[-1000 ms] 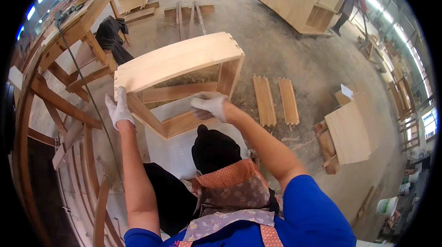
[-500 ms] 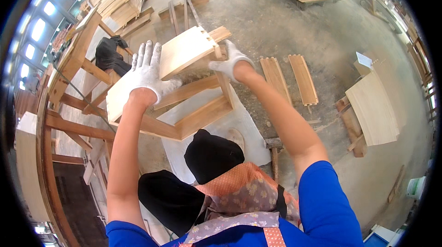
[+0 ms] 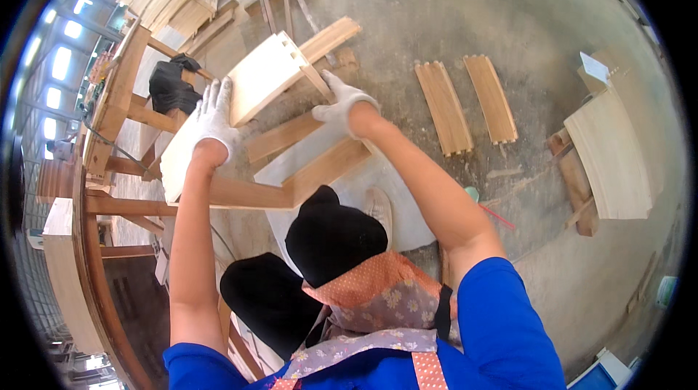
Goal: The person assembles a rectangular wooden frame by fitting together slotted wooden panels and securing the joints using a mallet.
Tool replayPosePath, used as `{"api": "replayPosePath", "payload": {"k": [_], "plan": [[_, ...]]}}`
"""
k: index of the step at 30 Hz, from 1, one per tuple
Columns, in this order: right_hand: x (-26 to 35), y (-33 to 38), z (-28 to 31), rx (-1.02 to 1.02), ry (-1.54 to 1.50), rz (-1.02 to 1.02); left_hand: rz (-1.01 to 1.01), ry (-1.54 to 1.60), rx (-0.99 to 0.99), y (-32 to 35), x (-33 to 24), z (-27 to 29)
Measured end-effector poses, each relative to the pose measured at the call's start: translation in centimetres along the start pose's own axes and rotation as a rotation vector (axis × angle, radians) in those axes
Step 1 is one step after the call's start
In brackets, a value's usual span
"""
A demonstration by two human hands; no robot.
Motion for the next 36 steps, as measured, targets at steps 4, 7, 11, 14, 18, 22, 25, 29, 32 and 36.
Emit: {"api": "replayPosePath", "payload": {"k": [4,7,11,14,18,22,25,29,32,36], "plan": [[-11.4,10.0,0.3,-0.051,-0.575,-0.588,-0.045,0.062,-0.124,0.3,2.7,-2.7],[-28.1,25.1,0.9,0.222,0.355,-0.879,-0.130,0.041,-0.178,-1.0,1.8,-1.9],[-26.1,36.7,0.8,-0.151,0.537,-1.463,-0.100,0.055,-0.154,-0.2,2.0,-1.7],[-28.6,39.5,0.0,-0.048,0.459,-1.547,-0.100,0.068,-0.134,0.0,2.2,-1.8],[-32.5,40.0,-0.7,0.177,0.582,-1.436,-0.098,0.034,-0.148,-0.4,1.3,-1.0],[-32.2,40.8,0.3,0.076,0.392,-1.271,-0.076,0.003,-0.172,-0.4,1.4,-1.2],[-31.4,42.1,0.1,0.085,-0.695,-1.544,-0.052,-0.006,-0.174,0.0,1.3,-0.9],[-25.4,36.5,3.3,0.016,-0.658,-1.119,-0.009,-0.013,-0.155,-0.4,1.4,-1.6],[-17.3,27.8,5.8,0.009,-0.483,-0.968,0.012,-0.007,-0.133,0.1,2.3,-2.3],[-6.0,15.7,11.0,-0.122,0.073,-0.662,0.024,0.007,-0.090,-0.1,1.9,-2.0]]}}
Point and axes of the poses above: each hand's wrist, its own y-axis away from the middle knuckle, its own z-axis out of the back of the hand, x = y × z, the point moved 4 cm from there along -y, towards the middle knuckle, and after that the axes turned 5 degrees about -y, right-handed, at the moved point
